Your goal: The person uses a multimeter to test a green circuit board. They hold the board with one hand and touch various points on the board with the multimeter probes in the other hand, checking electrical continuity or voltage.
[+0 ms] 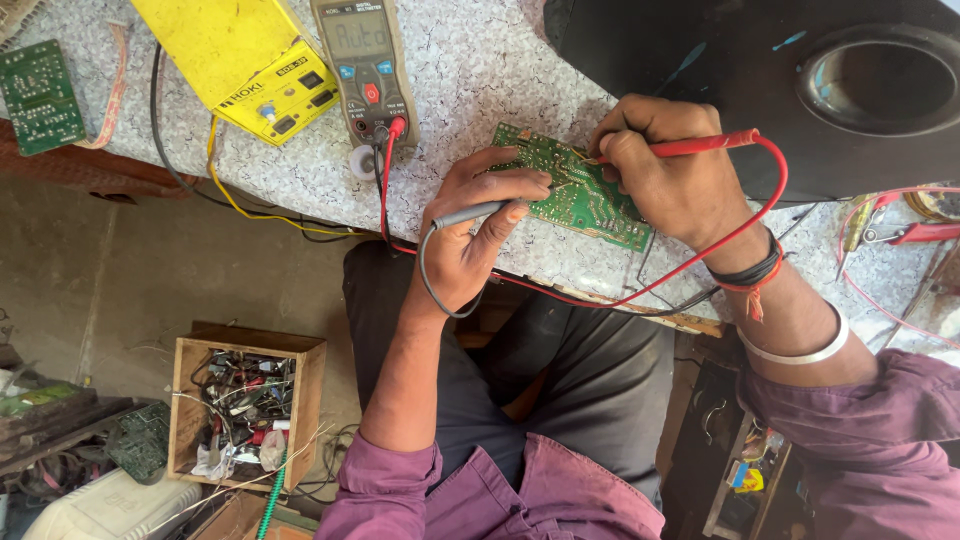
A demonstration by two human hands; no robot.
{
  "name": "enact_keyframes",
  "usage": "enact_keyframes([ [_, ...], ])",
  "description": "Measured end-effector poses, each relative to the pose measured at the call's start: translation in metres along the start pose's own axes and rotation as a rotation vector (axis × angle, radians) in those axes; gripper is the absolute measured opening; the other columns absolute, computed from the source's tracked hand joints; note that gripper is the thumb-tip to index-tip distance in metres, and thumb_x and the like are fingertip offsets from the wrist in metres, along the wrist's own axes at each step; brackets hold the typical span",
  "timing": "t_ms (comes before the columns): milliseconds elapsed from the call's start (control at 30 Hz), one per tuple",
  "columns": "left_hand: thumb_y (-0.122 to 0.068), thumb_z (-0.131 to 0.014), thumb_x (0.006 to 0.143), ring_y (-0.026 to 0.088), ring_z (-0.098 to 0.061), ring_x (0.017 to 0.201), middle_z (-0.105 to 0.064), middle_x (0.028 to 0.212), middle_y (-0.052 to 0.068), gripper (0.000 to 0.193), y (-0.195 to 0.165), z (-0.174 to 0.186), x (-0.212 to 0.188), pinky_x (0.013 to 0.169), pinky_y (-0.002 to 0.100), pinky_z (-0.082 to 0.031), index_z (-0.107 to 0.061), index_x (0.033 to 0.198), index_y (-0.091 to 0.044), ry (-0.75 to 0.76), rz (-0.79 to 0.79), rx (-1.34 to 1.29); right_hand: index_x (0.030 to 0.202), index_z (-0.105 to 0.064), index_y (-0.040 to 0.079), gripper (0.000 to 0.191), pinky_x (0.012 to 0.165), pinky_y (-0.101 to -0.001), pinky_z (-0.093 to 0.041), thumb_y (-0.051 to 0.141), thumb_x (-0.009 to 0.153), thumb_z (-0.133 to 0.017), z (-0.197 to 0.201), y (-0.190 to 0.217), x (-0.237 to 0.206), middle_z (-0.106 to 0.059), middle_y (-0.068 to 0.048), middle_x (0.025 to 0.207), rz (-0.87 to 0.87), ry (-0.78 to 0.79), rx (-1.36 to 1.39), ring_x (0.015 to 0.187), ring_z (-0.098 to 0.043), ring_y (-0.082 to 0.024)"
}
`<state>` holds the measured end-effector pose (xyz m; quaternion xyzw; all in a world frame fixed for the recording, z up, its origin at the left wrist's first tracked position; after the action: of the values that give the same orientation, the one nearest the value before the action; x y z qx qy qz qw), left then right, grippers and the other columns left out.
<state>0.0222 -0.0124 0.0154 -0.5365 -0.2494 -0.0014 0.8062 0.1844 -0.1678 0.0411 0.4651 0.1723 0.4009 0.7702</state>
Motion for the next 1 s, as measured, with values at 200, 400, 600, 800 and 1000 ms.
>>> enact_keyframes([
  [200,-0.028,-0.06,0.109,0.029,-0.058,0.136,-0.075,0.122,0.002,0.024,-0.0004,0.0003,0.0001,0.117,0.041,-0.049,-0.073,0.117,-0.01,0.007,-0.002,-0.004,0.093,-0.069,-0.005,0.022,0.06,-0.0271,-0.053,0.007,0.095,-0.05,0.0004,-0.0027,0.0003,-0.069,-0.008,0.075,-0.018,0.026,0.026,0.065,-0.066,-0.012],
  [400,-0.029,-0.059,0.109,0.029,-0.058,0.135,-0.075,0.122,0.003,0.024,-0.0004,-0.0002,0.0004,0.118,0.042,-0.048,-0.073,0.117,-0.01,0.008,-0.008,-0.004,0.094,-0.069,-0.004,0.022,0.06,-0.0268,-0.054,0.006,0.095,-0.05,0.0002,-0.0043,0.0002,-0.07,-0.008,0.076,-0.035,0.037,0.042,0.066,-0.067,-0.012],
  [600,-0.029,-0.06,0.109,0.03,-0.058,0.135,-0.075,0.122,0.003,0.024,-0.0002,-0.001,0.0006,0.119,0.042,-0.046,-0.073,0.116,-0.01,0.014,-0.01,-0.013,0.094,-0.068,-0.004,0.021,0.06,-0.0271,-0.053,0.006,0.096,-0.05,0.0006,-0.0044,-0.0002,-0.068,-0.007,0.075,-0.034,0.057,0.041,0.067,-0.066,-0.012],
  [800,-0.028,-0.06,0.109,0.029,-0.059,0.134,-0.075,0.122,0.004,0.023,-0.0016,-0.0008,0.001,0.12,0.043,-0.046,-0.072,0.116,-0.011,0.014,-0.018,-0.001,0.094,-0.068,-0.004,0.02,0.061,-0.0281,-0.053,0.007,0.096,-0.051,0.0011,-0.0033,-0.0001,-0.068,-0.008,0.075,-0.031,0.059,0.029,0.067,-0.066,-0.013],
  [1000,-0.028,-0.059,0.109,0.029,-0.059,0.134,-0.075,0.122,0.003,0.022,-0.0019,-0.001,0.0017,0.12,0.043,-0.046,-0.072,0.116,-0.011,0.009,-0.022,0.0,0.094,-0.068,-0.003,0.021,0.061,-0.0284,-0.053,0.009,0.096,-0.051,0.0022,-0.0027,-0.0004,-0.068,-0.008,0.075,-0.032,0.058,0.006,0.067,-0.067,-0.013],
])
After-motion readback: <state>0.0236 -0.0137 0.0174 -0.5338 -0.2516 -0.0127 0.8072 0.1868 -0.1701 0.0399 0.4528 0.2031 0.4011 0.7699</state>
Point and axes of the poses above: each hand's wrist, its own x-axis towards the middle knuckle, its own z-axis out of the back of the hand, y = z × x, the point moved 3 cm from there along x, towards the middle knuckle
